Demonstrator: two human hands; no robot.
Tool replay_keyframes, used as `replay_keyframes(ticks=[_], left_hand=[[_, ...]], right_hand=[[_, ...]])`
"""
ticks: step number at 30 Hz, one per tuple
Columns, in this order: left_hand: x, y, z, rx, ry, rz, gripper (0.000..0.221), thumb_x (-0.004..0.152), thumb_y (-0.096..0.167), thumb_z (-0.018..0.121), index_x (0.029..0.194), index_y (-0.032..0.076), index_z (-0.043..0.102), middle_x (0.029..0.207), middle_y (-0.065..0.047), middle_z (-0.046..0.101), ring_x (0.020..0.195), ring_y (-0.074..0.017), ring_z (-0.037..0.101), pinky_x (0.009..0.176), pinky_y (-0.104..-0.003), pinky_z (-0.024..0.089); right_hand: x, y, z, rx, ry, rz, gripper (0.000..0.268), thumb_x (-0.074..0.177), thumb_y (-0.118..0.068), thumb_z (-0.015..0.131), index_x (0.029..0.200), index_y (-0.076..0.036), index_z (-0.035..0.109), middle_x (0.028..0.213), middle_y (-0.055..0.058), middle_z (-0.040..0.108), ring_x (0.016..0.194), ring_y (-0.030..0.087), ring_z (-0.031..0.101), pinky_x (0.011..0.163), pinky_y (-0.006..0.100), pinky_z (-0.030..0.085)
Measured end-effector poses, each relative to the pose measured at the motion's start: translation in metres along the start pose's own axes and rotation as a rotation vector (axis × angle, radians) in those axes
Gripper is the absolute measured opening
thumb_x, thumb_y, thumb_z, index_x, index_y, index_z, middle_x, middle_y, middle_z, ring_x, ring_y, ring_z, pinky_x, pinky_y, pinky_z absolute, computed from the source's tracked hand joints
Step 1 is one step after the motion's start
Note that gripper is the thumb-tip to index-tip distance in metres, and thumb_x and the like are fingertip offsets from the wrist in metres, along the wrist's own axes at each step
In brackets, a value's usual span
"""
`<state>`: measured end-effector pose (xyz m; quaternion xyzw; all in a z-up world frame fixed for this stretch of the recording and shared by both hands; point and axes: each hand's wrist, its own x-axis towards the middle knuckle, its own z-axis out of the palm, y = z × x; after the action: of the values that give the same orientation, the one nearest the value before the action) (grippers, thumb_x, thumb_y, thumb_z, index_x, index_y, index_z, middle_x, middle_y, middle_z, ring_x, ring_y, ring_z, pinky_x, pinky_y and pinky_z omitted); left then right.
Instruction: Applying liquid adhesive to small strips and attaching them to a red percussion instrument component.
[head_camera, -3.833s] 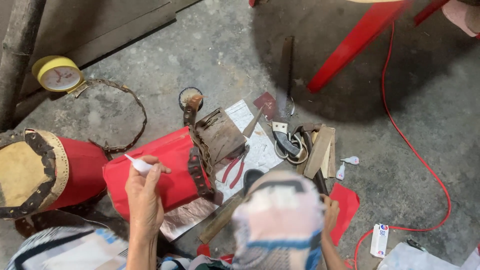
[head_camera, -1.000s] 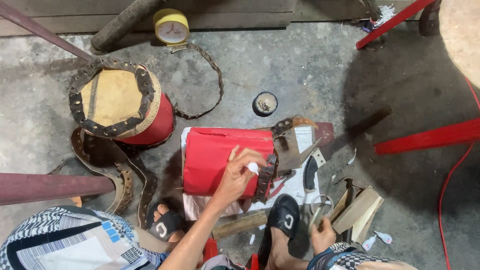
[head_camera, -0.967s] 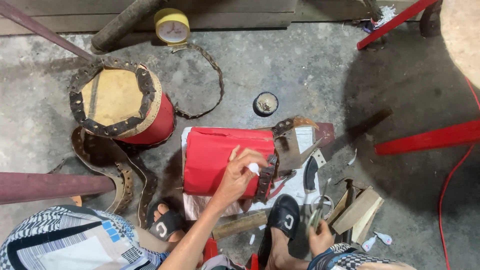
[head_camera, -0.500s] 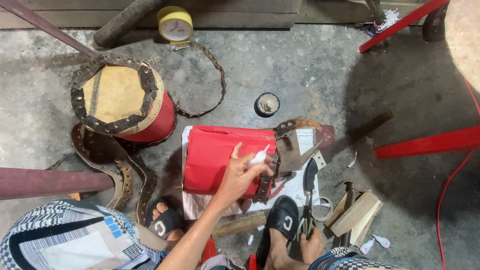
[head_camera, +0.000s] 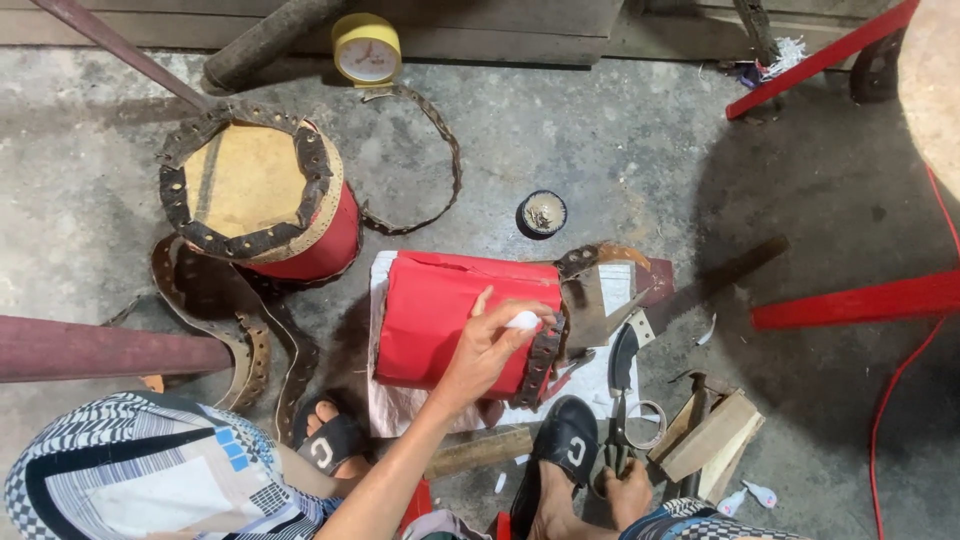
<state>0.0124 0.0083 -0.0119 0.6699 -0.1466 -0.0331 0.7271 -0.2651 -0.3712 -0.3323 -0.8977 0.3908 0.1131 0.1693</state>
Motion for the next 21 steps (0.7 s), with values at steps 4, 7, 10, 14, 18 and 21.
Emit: replay_keyframes(ticks=[4,7,10,14,18,21], left_hand=[[-0.003,-0.012,0.004,0.02,0.035,0.094,0.038,0.104,0.054,0.05,0.124,0.028,0.068,0.123,0.007,0.074,0.12,-0.0151,0.069,0.129,-0.06,0.003],[-0.004,-0.014,0.004,0.019,0.029,0.101,0.04,0.104,0.056,0.048,0.125,0.029,0.068,0.126,0.007,0.073,0.123,-0.0149,0.067,0.13,-0.06,0.002],[-0.005,-0.013,0.003,0.007,0.023,0.081,0.028,0.104,0.041,0.057,0.125,0.028,0.069,0.123,0.008,0.074,0.124,-0.0145,0.066,0.129,-0.058,0.0],[-0.004,-0.015,0.003,0.033,0.023,0.078,0.027,0.104,0.039,0.057,0.124,0.027,0.07,0.126,0.005,0.073,0.125,-0.0154,0.065,0.13,-0.057,0.001],[-0.004,-0.018,0.004,0.029,0.019,0.08,0.026,0.104,0.038,0.057,0.125,0.028,0.069,0.125,0.006,0.073,0.125,-0.0152,0.065,0.13,-0.057,-0.001],[-0.003,-0.018,0.004,0.026,0.015,0.075,0.031,0.104,0.046,0.052,0.125,0.029,0.069,0.124,0.007,0.073,0.126,-0.0152,0.064,0.13,-0.059,-0.001]], right_hand=[[-0.008,-0.014,-0.011,0.011,-0.029,0.058,0.043,0.078,-0.027,0.08,0.115,-0.011,0.068,0.109,0.018,0.073,0.105,0.041,0.067,0.096,0.048,0.049],[-0.014,-0.022,-0.018,0.024,-0.04,0.069,0.039,0.08,-0.027,0.078,0.114,-0.009,0.068,0.104,0.017,0.073,0.099,0.038,0.067,0.093,0.047,0.049],[-0.013,-0.018,-0.013,0.019,-0.014,0.054,0.039,0.078,-0.027,0.078,0.112,-0.009,0.067,0.106,0.018,0.071,0.101,0.041,0.066,0.094,0.049,0.048],[-0.013,-0.018,-0.013,0.016,-0.021,0.061,0.042,0.08,-0.027,0.078,0.116,-0.01,0.068,0.113,0.019,0.072,0.107,0.041,0.066,0.098,0.049,0.048],[-0.018,-0.028,-0.021,0.038,-0.041,0.099,0.043,0.081,-0.026,0.078,0.118,-0.007,0.067,0.118,0.02,0.071,0.112,0.042,0.064,0.1,0.051,0.047],[-0.016,-0.023,-0.017,0.031,-0.026,0.087,0.043,0.08,-0.025,0.077,0.118,-0.007,0.067,0.118,0.02,0.071,0.112,0.043,0.063,0.099,0.05,0.046]])
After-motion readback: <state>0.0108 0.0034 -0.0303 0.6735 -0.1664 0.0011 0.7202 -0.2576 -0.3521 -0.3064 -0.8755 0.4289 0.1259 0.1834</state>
